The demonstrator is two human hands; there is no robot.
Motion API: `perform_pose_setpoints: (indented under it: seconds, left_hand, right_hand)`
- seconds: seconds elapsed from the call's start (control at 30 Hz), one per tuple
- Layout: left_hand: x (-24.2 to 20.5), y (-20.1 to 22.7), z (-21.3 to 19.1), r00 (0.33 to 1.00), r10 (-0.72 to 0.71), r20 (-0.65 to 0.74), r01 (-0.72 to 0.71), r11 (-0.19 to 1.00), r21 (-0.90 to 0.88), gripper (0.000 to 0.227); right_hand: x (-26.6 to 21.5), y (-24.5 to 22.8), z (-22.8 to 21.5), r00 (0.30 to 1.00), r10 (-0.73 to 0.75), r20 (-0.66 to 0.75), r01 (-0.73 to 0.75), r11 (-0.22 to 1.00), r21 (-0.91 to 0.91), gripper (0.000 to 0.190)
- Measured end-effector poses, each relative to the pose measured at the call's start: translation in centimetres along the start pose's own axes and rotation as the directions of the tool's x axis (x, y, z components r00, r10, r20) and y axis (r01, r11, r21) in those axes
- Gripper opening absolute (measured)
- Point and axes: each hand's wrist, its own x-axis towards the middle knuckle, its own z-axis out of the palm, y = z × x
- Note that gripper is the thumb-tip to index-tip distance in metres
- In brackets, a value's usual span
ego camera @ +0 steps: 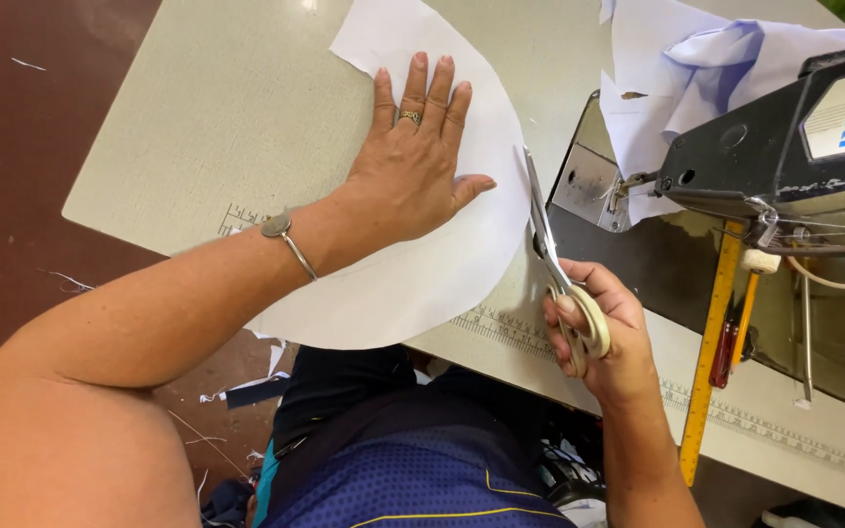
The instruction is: Cutting a curved piece of white fabric using scissors on a workbench next to a sewing machine.
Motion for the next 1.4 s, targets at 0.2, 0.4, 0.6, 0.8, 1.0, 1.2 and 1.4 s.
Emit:
perform_pose_setpoints:
  seconds: [0.2, 0.4, 0.6, 0.8, 1.0, 1.2, 1.4]
  left_hand:
    - [0.0, 0.0, 0.3, 1.000, 0.001, -0.031, -0.001, 1.000, 0.009, 0.099]
    - [0.1, 0.0, 0.9, 0.997, 0.008, -0.075, -0.008, 1.000, 0.005, 0.100]
    - [0.2, 0.0, 0.9, 0.998, 0.002, -0.062, -0.002, 1.000, 0.000, 0.100]
    - [0.3, 0.0, 1.2, 0.998, -0.003, -0.069, 0.003, 1.000, 0.006, 0.101]
    - [0.3, 0.0, 2.0, 0.990, 0.008, -0.143, -0.006, 1.000, 0.015, 0.103]
    - [0.3, 0.0, 2.1, 0.990, 0.003, -0.143, -0.001, 1.000, 0.014, 0.103]
    - [0.3, -0.1, 2.0, 0.992, 0.009, -0.128, -0.006, 1.000, 0.023, 0.102]
  right_hand:
    - [0.2, 0.5, -0.3, 0.999, -0.036, 0.026, 0.034, 0.997, 0.072, 0.051]
    - [0.3, 0.2, -0.1, 0.999, -0.031, 0.009, 0.031, 0.999, 0.043, 0.045]
    - [0.4, -0.5, 0.9, 0.998, 0.026, -0.064, -0.028, 0.999, -0.025, 0.044]
    - [0.1, -0.9, 1.5, 0.992, 0.056, -0.110, -0.060, 0.997, -0.038, 0.046]
    - [-0.1, -0.8, 1.6, 0.995, 0.039, -0.096, -0.041, 0.999, -0.020, 0.048]
    - [-0.4, -0.7, 1.6, 0.993, 0.069, -0.093, -0.072, 0.997, -0.023, 0.049]
    - [-0.4, -0.4, 1.4, 0.996, 0.056, -0.067, -0.058, 0.998, -0.029, 0.056]
